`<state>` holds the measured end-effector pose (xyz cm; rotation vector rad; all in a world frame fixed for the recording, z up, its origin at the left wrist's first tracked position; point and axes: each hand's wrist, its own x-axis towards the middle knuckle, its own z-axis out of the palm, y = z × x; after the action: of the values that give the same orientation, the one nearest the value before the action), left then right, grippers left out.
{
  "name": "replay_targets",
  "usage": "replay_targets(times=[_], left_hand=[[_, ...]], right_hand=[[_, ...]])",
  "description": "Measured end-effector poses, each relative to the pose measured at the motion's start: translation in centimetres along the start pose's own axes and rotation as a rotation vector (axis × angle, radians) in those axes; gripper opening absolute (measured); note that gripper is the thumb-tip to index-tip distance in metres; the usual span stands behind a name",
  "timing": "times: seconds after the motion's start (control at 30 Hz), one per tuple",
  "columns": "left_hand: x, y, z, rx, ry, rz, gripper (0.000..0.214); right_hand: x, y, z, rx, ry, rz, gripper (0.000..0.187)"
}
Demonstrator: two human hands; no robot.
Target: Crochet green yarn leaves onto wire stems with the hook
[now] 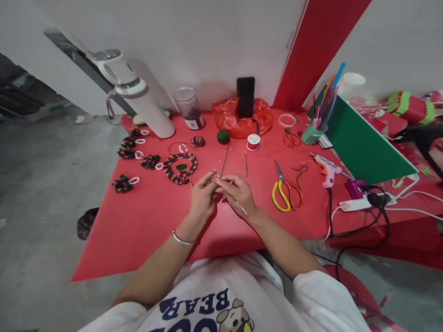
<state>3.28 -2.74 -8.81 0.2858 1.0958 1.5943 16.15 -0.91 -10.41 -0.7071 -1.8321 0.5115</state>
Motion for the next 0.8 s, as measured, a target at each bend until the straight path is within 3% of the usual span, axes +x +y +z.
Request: replay_targets(times=[0.13, 0.23, 0.33, 0.47, 0.8], left_hand=[[-0.4, -0.2, 1.7, -0.067, 0.003, -0.061, 0.052], [-0.5, 0.7, 2.3, -0.102, -0.099, -0.166, 0.050], [-0.7, 2.1, 2.1, -0.052, -0.194, -0.235, 0.050], [-1.3, 3.6, 1.4, 0.024, -0.225, -0.235, 0.048], [-2.8, 4.6, 0.8, 0.100, -0.234, -0.194, 0.043]], right_hand=[[0.1, 0.5, -0.5, -0.106, 0.051, -0.068, 0.032], [0.6, 0.8, -1.7, -0.074, 0.073, -0.100, 0.028], [1.2, 0.9, -3.0, -0.006, -0.015, -0.075, 0.028], [2.0, 0.6, -4.3, 0.078, -0.130, -0.105, 0.028], [2.0, -0.5, -5.5, 0.068, -0.196, -0.246, 0.031]])
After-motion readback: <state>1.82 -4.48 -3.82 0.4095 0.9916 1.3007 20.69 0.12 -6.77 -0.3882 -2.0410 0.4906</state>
